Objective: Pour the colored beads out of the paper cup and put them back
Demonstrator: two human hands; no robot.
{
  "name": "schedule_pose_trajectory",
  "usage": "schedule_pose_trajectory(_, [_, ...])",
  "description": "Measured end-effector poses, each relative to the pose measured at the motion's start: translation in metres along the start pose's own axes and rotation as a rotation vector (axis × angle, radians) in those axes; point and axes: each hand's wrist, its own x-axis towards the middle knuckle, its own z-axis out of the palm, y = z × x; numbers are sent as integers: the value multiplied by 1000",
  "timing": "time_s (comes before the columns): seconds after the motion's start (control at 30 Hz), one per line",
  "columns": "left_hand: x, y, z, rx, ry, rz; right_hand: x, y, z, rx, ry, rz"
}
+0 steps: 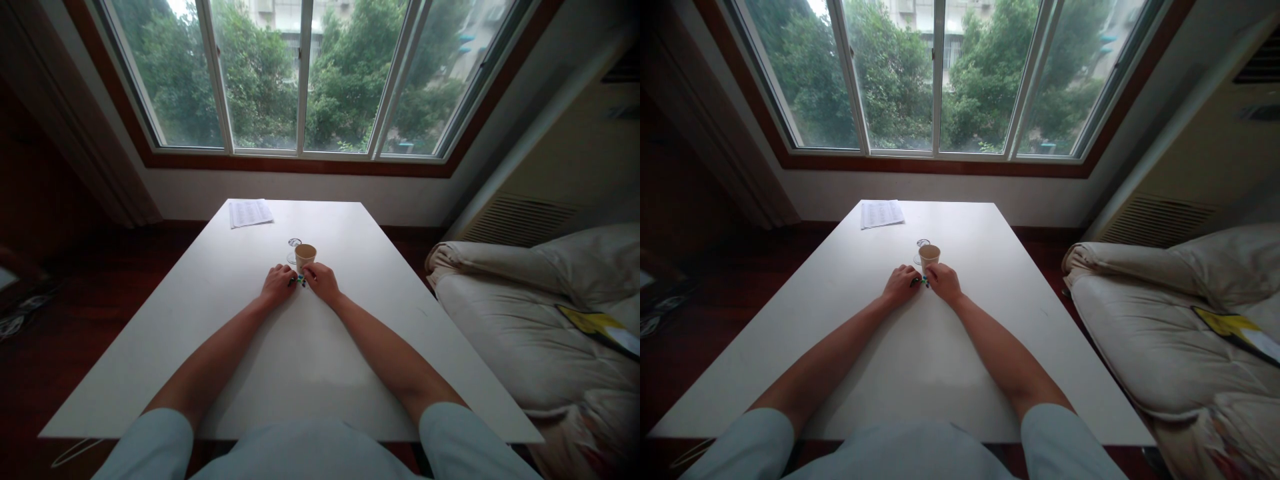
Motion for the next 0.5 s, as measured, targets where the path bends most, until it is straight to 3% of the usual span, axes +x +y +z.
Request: schedule_pose_trajectory(0.5, [0,-2,3,8,40,34,-1,-1,-2,18,-24,34])
